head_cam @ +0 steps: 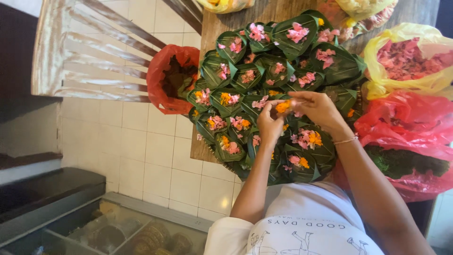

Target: Arranging flowers into traditional banana leaf baskets to prepare offerings.

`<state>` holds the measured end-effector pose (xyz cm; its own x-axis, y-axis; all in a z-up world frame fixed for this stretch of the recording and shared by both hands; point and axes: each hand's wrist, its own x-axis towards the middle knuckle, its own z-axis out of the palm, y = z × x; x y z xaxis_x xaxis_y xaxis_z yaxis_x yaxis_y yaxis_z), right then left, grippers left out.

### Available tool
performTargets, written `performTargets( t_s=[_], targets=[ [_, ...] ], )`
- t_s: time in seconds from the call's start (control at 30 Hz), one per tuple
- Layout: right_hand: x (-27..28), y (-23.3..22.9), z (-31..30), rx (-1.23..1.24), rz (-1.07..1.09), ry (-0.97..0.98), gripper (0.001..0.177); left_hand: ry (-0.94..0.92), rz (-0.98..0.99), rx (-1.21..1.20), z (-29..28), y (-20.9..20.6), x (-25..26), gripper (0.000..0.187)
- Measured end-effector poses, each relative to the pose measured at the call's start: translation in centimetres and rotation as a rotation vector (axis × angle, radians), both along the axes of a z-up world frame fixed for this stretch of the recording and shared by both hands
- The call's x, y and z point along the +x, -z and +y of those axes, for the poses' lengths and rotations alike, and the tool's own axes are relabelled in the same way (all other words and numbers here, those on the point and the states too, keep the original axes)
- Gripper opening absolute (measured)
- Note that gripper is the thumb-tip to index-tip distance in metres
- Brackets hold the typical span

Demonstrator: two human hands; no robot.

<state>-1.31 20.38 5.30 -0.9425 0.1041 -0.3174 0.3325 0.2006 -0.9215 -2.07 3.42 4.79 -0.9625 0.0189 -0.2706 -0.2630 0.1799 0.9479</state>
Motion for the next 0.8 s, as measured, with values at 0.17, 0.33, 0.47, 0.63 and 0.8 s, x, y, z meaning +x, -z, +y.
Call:
performTargets(
  t_s=[0.17, 0.33, 0.47, 0.63, 0.8],
  targets=[
    [1.1, -2.3, 1.8, -0.065, -0.137, 0.108, 0.029, 0.042, 0.003, 0.02, 3.9, 0.8, 0.9, 0.024],
    [2.6, 3.7, 5.9, -0.215, -0.003, 0.239, 0.016, 0.015, 0.043, 0.04, 5.3, 1.1, 1.0, 0.021],
    [2.0, 2.9, 8.6, 0.108, -0.006, 0.318, 0.016, -0.013, -0.047, -0.129, 4.3, 1.2, 0.3, 0.023],
    [1.1, 4.3, 9.6, 0.731, 0.31, 0.061, 0.013, -0.07, -0.077, 0.023, 5.2, 1.9, 0.3, 0.035],
    [0.8, 3.6, 8.3, 0.802, 0.072, 0.01, 0.019, -0.031, 0.047, -0.087, 5.5, 0.5, 0.3, 0.028]
  ],
)
